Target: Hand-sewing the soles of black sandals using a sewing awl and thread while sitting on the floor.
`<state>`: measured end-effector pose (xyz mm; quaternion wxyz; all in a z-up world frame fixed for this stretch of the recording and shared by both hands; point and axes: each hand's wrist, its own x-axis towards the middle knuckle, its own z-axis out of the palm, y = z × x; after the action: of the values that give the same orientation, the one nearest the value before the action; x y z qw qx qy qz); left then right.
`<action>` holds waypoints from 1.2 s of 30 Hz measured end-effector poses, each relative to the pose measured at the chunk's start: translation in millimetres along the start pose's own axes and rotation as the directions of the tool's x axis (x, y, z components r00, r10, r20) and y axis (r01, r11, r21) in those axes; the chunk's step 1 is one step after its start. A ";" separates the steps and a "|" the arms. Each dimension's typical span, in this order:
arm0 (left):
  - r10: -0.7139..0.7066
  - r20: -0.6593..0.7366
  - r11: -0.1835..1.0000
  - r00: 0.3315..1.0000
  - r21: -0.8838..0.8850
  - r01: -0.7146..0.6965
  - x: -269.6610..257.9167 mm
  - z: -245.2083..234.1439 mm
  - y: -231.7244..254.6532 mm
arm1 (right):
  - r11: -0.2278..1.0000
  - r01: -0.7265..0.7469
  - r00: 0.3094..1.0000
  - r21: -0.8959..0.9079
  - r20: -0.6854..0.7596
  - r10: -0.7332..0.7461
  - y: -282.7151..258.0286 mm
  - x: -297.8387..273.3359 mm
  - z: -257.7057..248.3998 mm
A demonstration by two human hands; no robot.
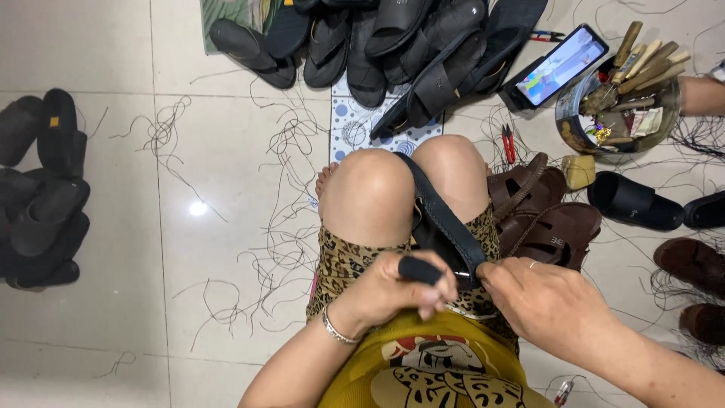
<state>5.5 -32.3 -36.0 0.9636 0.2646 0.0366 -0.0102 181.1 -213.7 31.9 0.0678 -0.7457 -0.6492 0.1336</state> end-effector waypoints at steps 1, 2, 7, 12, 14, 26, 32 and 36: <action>0.001 -0.004 1.000 1.000 -0.001 -0.001 1.8 11.1 5.7 | 1.000 0.002 1.000 0.002 0.002 -0.002 -2.3 1.4 -1.4; 0.073 -0.178 0.854 0.981 0.519 0.030 3.9 22.6 11.5 | 1.000 -0.011 0.999 0.021 -0.044 0.012 -4.4 2.7 -3.3; -0.032 -0.216 0.399 0.976 0.892 0.211 8.9 52.8 22.7 | 0.999 0.049 0.987 -0.008 -0.155 -0.050 -6.4 -8.8 -9.2; 0.155 -0.119 0.310 0.981 0.948 0.066 16.7 44.7 21.2 | 0.948 0.001 0.764 -0.319 0.612 0.205 17.9 -44.1 -37.9; 0.196 -0.160 0.352 0.967 0.932 0.083 13.6 43.0 25.7 | 0.950 -0.148 0.872 -0.275 0.417 0.256 39.3 -77.4 -34.7; 0.213 -0.415 0.557 0.885 0.795 0.238 8.9 42.1 7.7 | -0.153 -0.036 0.839 0.988 0.113 0.533 3.9 -53.0 47.6; 0.568 -0.257 0.420 0.782 0.907 -0.007 6.2 38.8 5.2 | 0.332 -0.321 0.810 0.887 0.076 0.581 -1.0 -50.6 22.1; 0.499 -0.220 0.329 0.838 0.943 0.051 3.0 41.7 19.0 | -0.052 -0.032 0.784 0.998 0.057 0.619 0.5 -43.7 43.5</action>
<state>12.0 -37.2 9.2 0.5932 0.7541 0.2209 0.1751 163.8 -260.0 -4.9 0.6590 -0.6316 -0.1336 0.3858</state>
